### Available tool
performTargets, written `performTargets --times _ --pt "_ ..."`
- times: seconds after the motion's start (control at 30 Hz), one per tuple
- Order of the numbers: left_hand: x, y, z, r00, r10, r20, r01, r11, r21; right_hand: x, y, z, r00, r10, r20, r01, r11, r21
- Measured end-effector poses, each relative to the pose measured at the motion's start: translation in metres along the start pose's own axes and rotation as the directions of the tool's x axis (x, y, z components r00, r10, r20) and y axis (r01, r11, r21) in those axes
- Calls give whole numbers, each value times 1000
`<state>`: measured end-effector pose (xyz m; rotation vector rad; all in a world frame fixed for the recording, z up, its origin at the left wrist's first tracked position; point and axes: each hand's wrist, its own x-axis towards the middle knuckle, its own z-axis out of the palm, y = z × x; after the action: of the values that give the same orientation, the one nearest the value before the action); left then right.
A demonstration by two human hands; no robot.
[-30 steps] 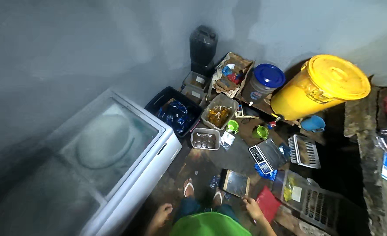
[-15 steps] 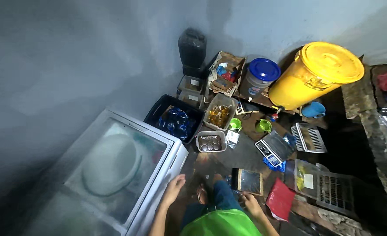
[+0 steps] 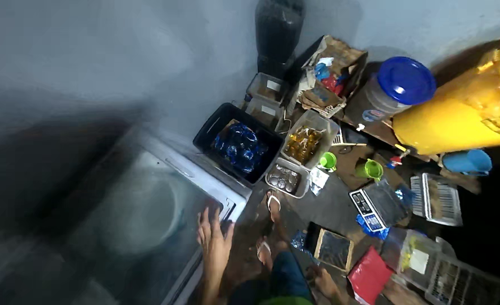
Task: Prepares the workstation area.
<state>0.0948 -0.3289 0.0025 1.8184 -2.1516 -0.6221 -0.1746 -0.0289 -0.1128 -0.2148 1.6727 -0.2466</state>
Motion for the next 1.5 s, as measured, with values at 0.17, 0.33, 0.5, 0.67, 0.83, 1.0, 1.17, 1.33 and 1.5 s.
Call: performTargets --times 0.17,0.33,0.5,0.67,0.83,1.0,1.17,1.33,1.5 --pt "5 7 32 997 -73 -5 71 948 309 36 -102 -37 1000 -12 10 12 999 -36" --pt "8 10 33 990 -94 -103 125 923 364 86 -224 -70 996 -45 79 59 981 -184" --pt "10 14 27 989 -131 -68 147 929 341 116 -333 -69 990 -19 143 45 981 -186" --pt "5 10 27 990 -127 -69 143 925 352 124 -372 -48 974 -58 219 103 975 -197" --pt "6 8 27 988 -142 -58 153 923 353 130 -358 -35 970 3 244 60 966 -252" --pt "3 5 31 989 -134 -64 148 916 373 140 -336 -44 957 91 275 5 943 -332" --pt "0 2 34 991 -114 -69 132 911 391 144 -339 -59 945 159 285 -34 916 -400" --pt "0 2 34 992 -99 -81 123 912 392 140 -359 -68 957 120 264 -17 932 -363" --pt "1 3 34 993 -80 -89 109 911 398 135 -360 -71 971 22 239 54 949 -310"
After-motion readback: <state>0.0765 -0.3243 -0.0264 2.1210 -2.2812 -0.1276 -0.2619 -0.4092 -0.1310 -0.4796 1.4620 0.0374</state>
